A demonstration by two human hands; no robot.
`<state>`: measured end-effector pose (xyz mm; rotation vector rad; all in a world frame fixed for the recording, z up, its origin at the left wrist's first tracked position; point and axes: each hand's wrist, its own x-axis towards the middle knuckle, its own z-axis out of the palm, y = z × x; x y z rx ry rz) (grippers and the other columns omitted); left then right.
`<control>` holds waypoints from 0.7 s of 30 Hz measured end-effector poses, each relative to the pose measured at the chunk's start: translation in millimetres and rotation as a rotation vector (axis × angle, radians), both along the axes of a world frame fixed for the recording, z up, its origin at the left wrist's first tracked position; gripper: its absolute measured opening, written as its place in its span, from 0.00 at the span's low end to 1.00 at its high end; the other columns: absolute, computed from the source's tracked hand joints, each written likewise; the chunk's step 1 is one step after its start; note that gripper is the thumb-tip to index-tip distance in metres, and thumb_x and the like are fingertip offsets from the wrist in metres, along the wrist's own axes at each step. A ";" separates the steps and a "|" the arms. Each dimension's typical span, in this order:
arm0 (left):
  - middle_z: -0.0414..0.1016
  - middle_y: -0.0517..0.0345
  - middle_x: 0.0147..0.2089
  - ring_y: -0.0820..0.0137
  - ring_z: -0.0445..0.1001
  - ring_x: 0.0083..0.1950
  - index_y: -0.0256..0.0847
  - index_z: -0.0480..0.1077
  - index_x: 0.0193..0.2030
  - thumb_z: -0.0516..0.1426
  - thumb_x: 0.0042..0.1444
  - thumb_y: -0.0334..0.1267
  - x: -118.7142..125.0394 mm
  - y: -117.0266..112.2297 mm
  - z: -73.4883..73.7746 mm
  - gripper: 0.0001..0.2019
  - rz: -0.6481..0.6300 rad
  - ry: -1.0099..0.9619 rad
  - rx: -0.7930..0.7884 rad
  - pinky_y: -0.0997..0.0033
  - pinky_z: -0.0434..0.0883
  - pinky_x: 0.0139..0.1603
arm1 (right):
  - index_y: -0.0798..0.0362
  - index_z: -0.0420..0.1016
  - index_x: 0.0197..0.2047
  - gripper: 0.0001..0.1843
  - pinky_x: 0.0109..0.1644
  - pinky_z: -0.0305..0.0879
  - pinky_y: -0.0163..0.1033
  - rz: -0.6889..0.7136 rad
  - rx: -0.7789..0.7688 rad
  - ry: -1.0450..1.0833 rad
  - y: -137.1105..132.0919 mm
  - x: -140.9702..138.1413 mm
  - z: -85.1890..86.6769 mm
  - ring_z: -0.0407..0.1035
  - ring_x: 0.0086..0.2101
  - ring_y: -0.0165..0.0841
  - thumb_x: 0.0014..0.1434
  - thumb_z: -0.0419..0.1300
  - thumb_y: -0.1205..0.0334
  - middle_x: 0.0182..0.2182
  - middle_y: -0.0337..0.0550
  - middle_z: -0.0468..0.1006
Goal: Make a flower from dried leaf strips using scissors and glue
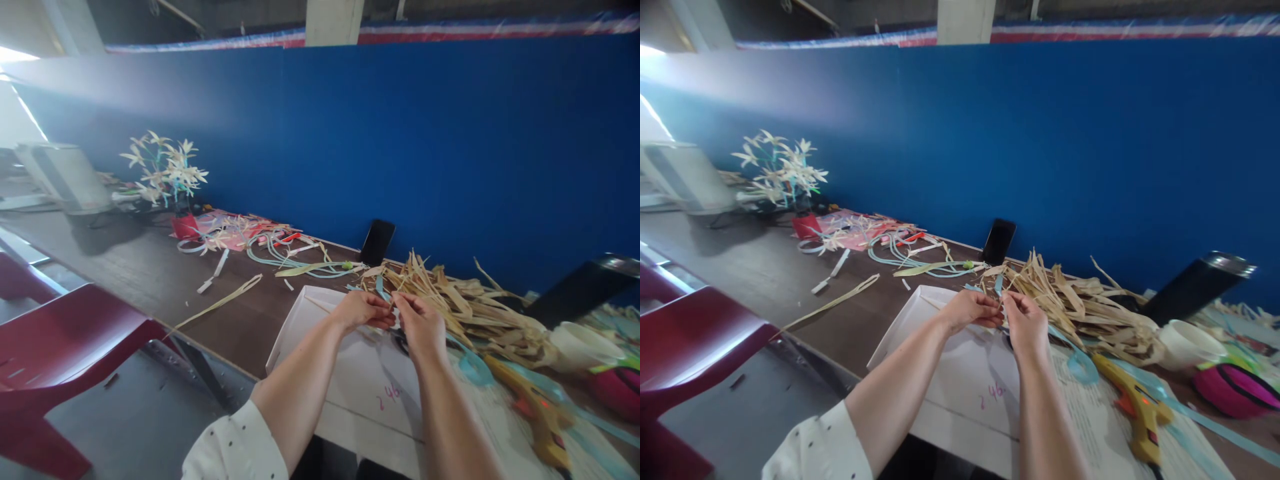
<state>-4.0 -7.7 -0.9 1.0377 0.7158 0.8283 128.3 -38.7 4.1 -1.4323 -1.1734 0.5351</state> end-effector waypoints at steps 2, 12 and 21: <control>0.76 0.54 0.27 0.70 0.76 0.30 0.33 0.71 0.29 0.64 0.43 0.33 0.3 0.3 -0.5 0.08 0.001 0.003 0.011 0.64 0.74 0.41 | 0.60 0.78 0.38 0.28 0.22 0.55 0.34 -0.004 0.003 -0.007 0.3 -0.1 0.1 0.61 0.18 0.29 0.44 0.59 0.43 0.15 0.39 0.69; 0.75 0.54 0.27 0.72 0.75 0.29 0.32 0.71 0.28 0.64 0.43 0.34 0.3 -0.9 2.5 0.08 -0.014 0.005 0.008 0.66 0.74 0.40 | 0.59 0.78 0.38 0.28 0.21 0.55 0.33 0.002 0.002 0.020 0.5 -0.9 0.1 0.60 0.17 0.28 0.43 0.60 0.43 0.14 0.37 0.68; 0.75 0.54 0.26 0.71 0.75 0.29 0.33 0.71 0.27 0.63 0.43 0.35 0.3 0.1 0.3 0.07 -0.034 0.019 0.012 0.68 0.74 0.39 | 0.60 0.77 0.38 0.27 0.21 0.56 0.34 -0.010 0.025 -0.008 0.0 -1.8 1.2 0.61 0.18 0.29 0.44 0.60 0.44 0.15 0.38 0.69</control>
